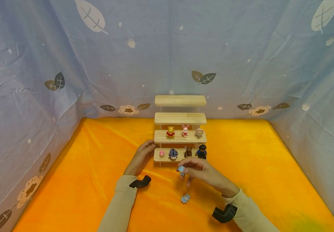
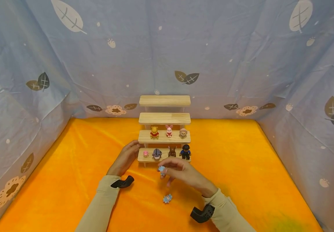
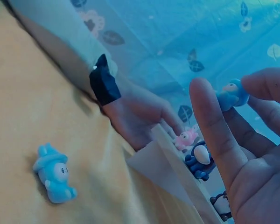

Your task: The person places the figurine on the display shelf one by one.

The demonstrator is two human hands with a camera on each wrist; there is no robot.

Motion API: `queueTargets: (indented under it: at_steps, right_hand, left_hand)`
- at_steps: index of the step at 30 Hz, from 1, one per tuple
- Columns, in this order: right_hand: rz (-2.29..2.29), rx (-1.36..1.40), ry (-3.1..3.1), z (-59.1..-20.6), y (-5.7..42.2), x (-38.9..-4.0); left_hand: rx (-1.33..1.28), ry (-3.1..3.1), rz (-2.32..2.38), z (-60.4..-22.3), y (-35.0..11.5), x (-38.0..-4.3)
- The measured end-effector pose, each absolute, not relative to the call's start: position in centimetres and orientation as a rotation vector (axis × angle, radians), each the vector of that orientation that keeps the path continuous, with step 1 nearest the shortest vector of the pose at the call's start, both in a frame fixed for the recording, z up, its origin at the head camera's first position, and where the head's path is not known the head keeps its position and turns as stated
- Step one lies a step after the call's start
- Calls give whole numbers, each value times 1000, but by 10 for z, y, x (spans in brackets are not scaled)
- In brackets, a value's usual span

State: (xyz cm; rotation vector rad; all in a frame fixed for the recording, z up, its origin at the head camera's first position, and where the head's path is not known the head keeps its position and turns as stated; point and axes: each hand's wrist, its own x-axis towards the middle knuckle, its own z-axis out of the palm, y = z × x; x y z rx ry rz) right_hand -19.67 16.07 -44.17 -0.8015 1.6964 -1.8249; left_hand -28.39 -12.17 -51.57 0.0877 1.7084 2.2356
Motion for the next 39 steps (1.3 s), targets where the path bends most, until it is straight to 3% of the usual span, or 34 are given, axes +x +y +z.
queueTargets:
  at_steps: [10, 39]
  right_hand:
    - [-1810, -828, 1712, -434, 164, -199]
    - [-1943, -840, 1994, -365, 174, -225]
  left_hand:
    - [94, 1703, 2224, -515, -121, -284]
    - [77, 1705, 2212, -516, -121, -284]
